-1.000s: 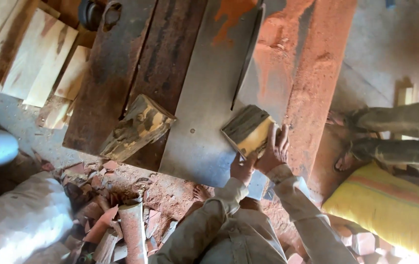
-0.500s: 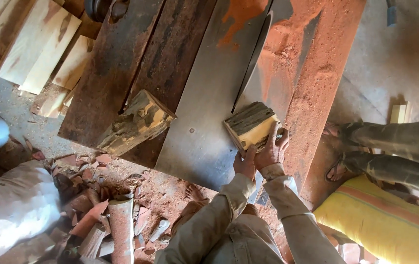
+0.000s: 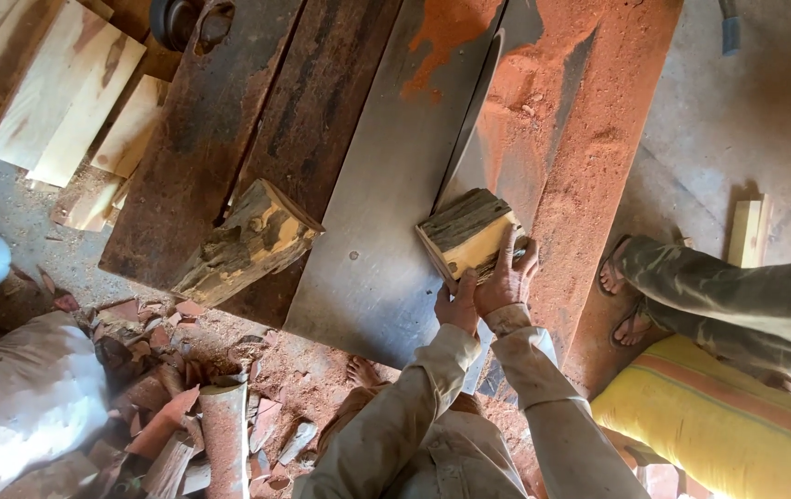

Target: Cutting an irregular wood block into smaller pieces using a table saw in a workshop.

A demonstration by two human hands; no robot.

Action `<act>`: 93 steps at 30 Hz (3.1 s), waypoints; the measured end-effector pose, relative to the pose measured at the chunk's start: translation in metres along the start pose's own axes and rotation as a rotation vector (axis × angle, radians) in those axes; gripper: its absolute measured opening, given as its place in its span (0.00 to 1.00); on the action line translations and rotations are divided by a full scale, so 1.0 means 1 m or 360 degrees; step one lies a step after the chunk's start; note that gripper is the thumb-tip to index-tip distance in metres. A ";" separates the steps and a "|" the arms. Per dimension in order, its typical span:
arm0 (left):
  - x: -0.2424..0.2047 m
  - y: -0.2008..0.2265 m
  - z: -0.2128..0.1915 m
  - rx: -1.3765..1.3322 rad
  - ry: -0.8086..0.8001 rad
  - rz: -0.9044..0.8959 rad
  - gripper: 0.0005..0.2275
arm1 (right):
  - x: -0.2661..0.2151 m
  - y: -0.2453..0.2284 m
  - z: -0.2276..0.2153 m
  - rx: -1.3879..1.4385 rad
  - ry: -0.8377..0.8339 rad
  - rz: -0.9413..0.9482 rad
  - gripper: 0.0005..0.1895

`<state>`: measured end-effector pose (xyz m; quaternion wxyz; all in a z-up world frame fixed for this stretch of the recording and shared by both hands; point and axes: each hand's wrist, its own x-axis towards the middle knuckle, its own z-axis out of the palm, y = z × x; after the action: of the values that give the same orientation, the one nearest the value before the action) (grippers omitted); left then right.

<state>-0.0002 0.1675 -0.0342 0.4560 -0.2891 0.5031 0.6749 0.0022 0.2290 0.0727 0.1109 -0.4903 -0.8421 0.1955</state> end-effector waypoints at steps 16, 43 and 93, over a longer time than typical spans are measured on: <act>0.004 0.012 0.020 0.0263 0.0070 0.0117 0.52 | 0.016 -0.011 -0.004 -0.0053 0.0113 -0.0026 0.63; 0.023 0.022 0.042 0.0390 0.0098 0.0124 0.52 | 0.044 0.003 0.008 -0.0111 0.0178 -0.0020 0.63; 0.004 0.112 0.115 0.0386 -0.0083 0.0198 0.41 | 0.122 -0.001 0.014 -0.0097 -0.0010 0.0467 0.63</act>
<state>-0.0960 0.2684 0.0466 0.4577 -0.1824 0.5860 0.6433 -0.0639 0.3315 0.0599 0.0635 -0.6106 -0.7673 0.1856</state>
